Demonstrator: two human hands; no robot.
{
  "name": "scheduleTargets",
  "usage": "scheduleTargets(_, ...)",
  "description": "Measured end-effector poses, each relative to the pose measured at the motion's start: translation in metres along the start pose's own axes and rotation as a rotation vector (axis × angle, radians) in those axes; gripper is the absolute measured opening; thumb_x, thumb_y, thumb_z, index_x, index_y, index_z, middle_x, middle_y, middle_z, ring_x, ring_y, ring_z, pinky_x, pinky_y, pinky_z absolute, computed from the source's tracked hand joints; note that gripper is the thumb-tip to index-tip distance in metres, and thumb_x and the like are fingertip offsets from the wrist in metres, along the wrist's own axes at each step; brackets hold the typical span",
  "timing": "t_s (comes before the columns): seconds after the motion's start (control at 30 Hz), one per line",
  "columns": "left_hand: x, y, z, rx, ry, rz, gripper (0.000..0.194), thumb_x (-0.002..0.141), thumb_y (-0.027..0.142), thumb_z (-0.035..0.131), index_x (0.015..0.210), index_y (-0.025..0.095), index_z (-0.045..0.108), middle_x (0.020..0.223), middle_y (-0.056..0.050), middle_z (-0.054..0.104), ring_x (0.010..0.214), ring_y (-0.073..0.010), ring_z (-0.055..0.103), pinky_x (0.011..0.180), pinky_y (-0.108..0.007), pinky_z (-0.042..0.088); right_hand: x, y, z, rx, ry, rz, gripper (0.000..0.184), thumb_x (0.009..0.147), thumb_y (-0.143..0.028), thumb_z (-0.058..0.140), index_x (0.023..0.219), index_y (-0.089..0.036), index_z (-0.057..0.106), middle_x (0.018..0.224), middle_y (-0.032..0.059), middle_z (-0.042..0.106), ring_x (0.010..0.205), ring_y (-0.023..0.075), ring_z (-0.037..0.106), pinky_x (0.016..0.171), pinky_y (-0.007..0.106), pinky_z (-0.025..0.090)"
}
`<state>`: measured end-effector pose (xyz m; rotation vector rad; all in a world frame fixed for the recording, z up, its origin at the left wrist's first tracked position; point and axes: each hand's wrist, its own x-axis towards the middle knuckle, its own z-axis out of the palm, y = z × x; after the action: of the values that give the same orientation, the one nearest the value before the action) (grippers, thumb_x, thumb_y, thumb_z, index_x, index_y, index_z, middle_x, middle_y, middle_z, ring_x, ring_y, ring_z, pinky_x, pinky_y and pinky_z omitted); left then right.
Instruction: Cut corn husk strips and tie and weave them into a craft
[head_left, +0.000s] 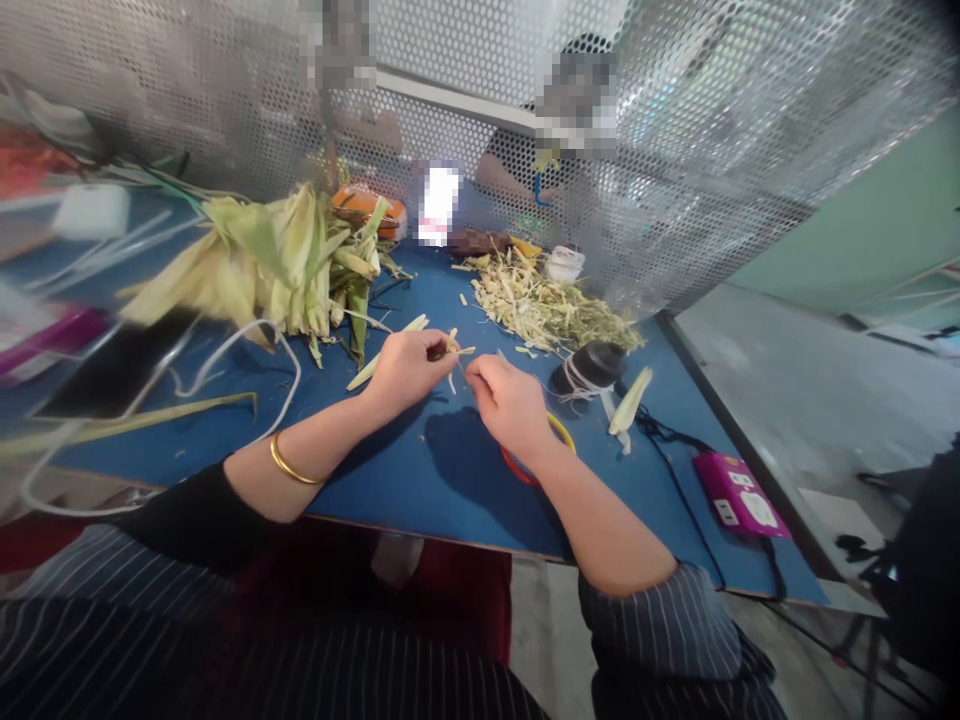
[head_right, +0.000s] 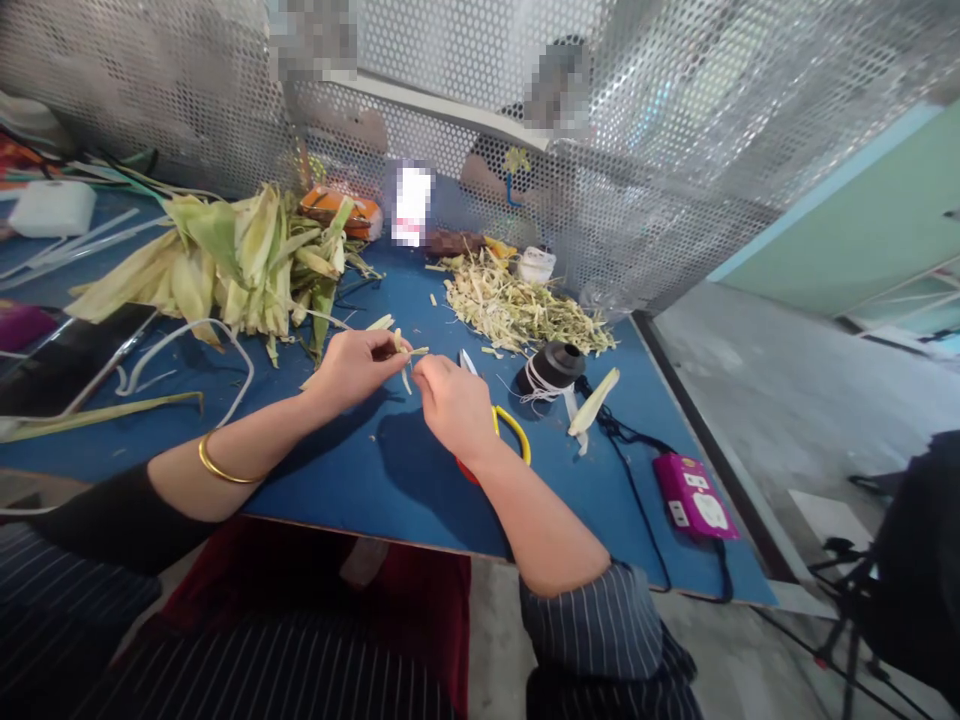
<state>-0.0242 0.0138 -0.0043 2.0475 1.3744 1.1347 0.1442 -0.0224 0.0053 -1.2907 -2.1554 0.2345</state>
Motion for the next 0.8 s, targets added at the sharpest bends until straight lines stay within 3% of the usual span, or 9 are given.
scheduleTargets(0.13,-0.003,0.000,0.001,0.192,-0.008,0.172,0.016,0.082,0.022,0.055,0.082,0.016,0.069,0.069,-0.001,0.066,0.063,-0.0118,0.054,0.059,-0.024,0.038,0.004,0.007,0.000,0.265,0.074,0.109,0.016,0.088,-0.025,0.046,0.075,-0.020,0.054,0.073,0.0012,0.059,0.069,0.0139,0.054,0.068,0.027,0.041)
scheduleTargets(0.23,-0.006,0.005,-0.004,0.456,-0.062,0.415,0.020,0.087,0.019,0.048,0.091,0.015,0.068,0.084,-0.007,0.068,0.079,-0.0184,0.060,0.069,-0.029,0.043,0.008,0.015,0.001,0.494,0.087,0.217,0.015,0.086,-0.029,0.050,0.076,-0.019,0.056,0.071,0.0005,0.059,0.066,0.0134,0.056,0.067,0.028,0.045)
scheduleTargets(0.3,-0.010,0.012,-0.007,0.662,-0.106,0.484,0.023,0.089,0.016,0.043,0.090,0.013,0.066,0.083,-0.010,0.066,0.082,-0.0220,0.060,0.068,-0.032,0.043,0.009,0.018,0.003,0.610,0.057,0.278,0.014,0.085,-0.030,0.051,0.079,-0.019,0.057,0.066,-0.0007,0.059,0.063,0.0130,0.057,0.065,0.028,0.047)
scheduleTargets(0.4,-0.021,0.022,-0.005,0.873,-0.150,0.472,0.023,0.086,0.008,0.041,0.086,0.010,0.063,0.080,-0.012,0.063,0.079,-0.0249,0.059,0.062,-0.033,0.043,0.009,0.020,0.005,0.601,0.009,0.310,0.015,0.083,-0.031,0.053,0.079,-0.018,0.060,0.063,-0.0011,0.060,0.060,0.0125,0.056,0.062,0.027,0.046)
scheduleTargets(0.53,-0.038,0.032,0.008,0.928,-0.290,0.432,0.023,0.084,0.003,0.040,0.087,0.007,0.063,0.077,-0.013,0.063,0.076,-0.0250,0.059,0.056,-0.031,0.041,0.011,0.022,0.004,0.413,-0.120,0.291,0.012,0.079,-0.023,0.054,0.073,-0.017,0.062,0.072,0.0013,0.066,0.065,0.0122,0.058,0.065,0.027,0.045)
scheduleTargets(0.63,-0.043,0.033,0.009,0.845,-0.388,0.373,0.022,0.088,0.019,0.046,0.088,0.008,0.065,0.080,-0.014,0.064,0.078,-0.0253,0.061,0.062,-0.032,0.043,0.011,0.022,0.001,0.317,-0.268,0.275,0.013,0.078,-0.017,0.053,0.072,-0.017,0.065,0.070,0.0016,0.068,0.066,0.0128,0.059,0.066,0.027,0.044)
scheduleTargets(0.73,-0.040,0.027,-0.003,0.684,-0.462,0.305,0.036,0.087,0.043,0.049,0.092,0.012,0.066,0.086,-0.012,0.067,0.085,-0.0265,0.063,0.071,-0.033,0.046,0.010,0.021,-0.001,0.267,-0.327,0.240,0.014,0.078,-0.017,0.053,0.073,-0.017,0.066,0.071,0.0015,0.069,0.064,0.0125,0.058,0.062,0.026,0.042)
scheduleTargets(0.8,-0.035,0.020,-0.011,0.592,-0.484,0.247,0.036,0.091,0.040,0.041,0.095,0.016,0.068,0.089,-0.009,0.069,0.090,-0.0233,0.063,0.078,-0.031,0.045,0.009,0.020,-0.001,0.228,-0.321,0.210,0.014,0.079,-0.019,0.053,0.073,-0.018,0.066,0.070,0.0011,0.068,0.063,0.0123,0.057,0.060,0.025,0.040)
